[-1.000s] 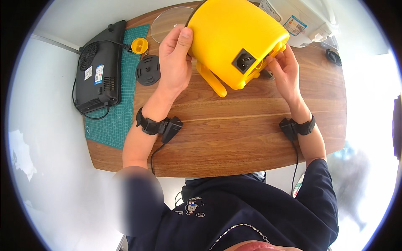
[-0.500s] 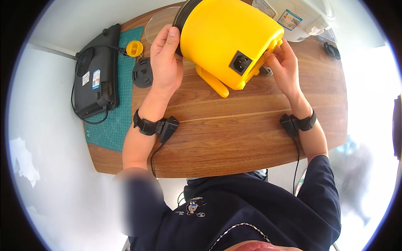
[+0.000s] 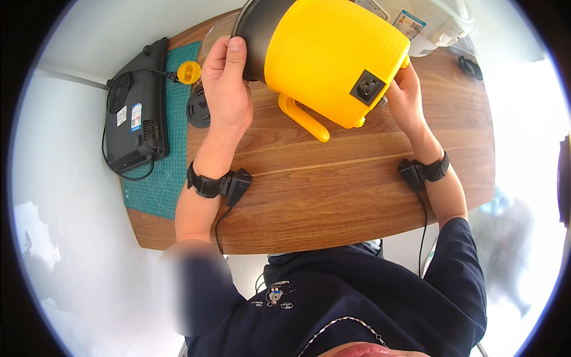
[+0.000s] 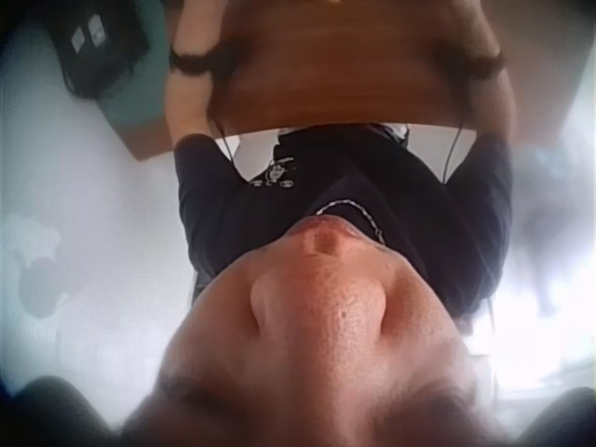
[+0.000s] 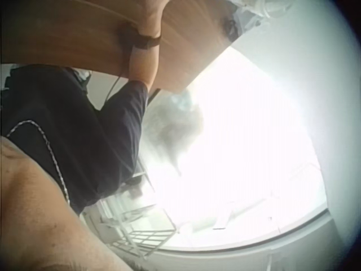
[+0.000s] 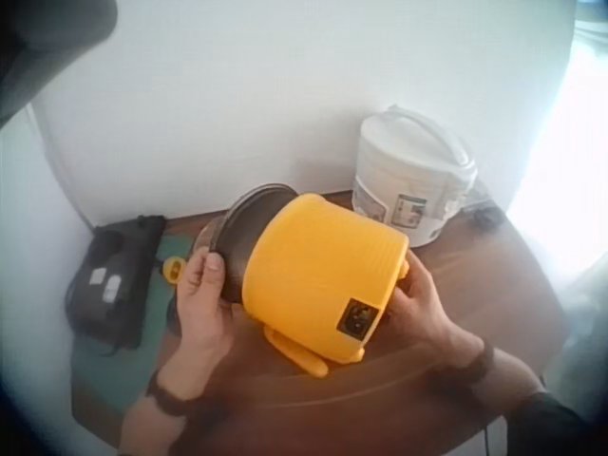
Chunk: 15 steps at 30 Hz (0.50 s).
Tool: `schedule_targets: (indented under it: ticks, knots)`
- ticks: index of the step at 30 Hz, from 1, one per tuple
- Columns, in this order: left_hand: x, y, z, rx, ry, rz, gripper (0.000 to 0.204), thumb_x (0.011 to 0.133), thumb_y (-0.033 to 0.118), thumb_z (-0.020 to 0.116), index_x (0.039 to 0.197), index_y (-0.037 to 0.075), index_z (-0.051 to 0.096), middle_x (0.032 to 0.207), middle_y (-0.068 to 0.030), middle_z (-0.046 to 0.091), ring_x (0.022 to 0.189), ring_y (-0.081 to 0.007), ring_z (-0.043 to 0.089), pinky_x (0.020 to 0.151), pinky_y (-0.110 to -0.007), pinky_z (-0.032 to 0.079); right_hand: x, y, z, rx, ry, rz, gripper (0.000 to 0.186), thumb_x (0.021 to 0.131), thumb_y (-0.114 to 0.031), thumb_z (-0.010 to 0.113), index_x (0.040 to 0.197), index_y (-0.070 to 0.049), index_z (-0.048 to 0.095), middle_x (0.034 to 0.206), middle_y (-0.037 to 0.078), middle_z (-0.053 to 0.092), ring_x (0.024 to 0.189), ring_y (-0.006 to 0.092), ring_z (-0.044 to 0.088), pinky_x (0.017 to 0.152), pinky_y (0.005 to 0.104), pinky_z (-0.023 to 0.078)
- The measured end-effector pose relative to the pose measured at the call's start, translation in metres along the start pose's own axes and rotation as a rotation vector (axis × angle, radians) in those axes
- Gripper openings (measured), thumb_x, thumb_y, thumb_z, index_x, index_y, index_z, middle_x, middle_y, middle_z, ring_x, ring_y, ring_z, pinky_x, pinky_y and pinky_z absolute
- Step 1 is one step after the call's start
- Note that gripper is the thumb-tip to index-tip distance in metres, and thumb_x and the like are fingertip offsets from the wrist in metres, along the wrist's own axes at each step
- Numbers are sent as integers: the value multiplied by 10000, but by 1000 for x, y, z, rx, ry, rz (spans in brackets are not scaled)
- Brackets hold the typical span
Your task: The person uses a screwdriver to remove a yellow knob from a glass lid, then unscrews and removes the bottom cover of a yellow electric kettle to expose internal wiring. The person reattaches the bottom cover and tightens the screws.
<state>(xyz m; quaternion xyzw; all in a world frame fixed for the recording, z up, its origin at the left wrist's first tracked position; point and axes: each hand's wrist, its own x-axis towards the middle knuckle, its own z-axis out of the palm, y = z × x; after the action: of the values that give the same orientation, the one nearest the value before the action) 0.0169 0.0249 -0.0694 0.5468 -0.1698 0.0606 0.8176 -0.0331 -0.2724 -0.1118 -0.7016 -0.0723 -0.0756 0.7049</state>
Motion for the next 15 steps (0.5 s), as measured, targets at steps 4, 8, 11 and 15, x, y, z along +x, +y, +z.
schedule_targets:
  ticks: [4,8,11,15]
  knots:
    - [-5,5,5,56,-16,44,222,1104,263,577,1117,57,659,1074,6,712,953,-80,644,860,-247,522,0,0,-1,-96,-15,-67,417,1044,-61,592,1441,-4,479,1276,92,672,1153,159,657,1001,326,540]
    - [-15,20,23,167,4,91,224,1094,263,606,1069,47,656,962,44,653,857,-44,554,795,-211,458,-1,-3,-1,-130,-32,-114,426,1037,-59,600,1441,-1,481,1274,93,675,1152,159,659,1000,326,542]
    - [-24,31,31,249,-29,184,242,1080,258,636,1056,20,671,893,55,625,803,-26,507,734,-188,424,-1,-4,0,-146,-49,-134,432,1032,-56,607,1441,2,483,1272,93,678,1151,159,661,999,326,543]
    - [-34,45,42,285,-50,275,236,1067,241,659,1048,6,676,854,59,612,758,-13,477,675,-177,404,-6,-7,1,-156,-64,-157,441,1024,-54,615,1442,5,486,1270,94,681,1150,159,663,997,326,545]
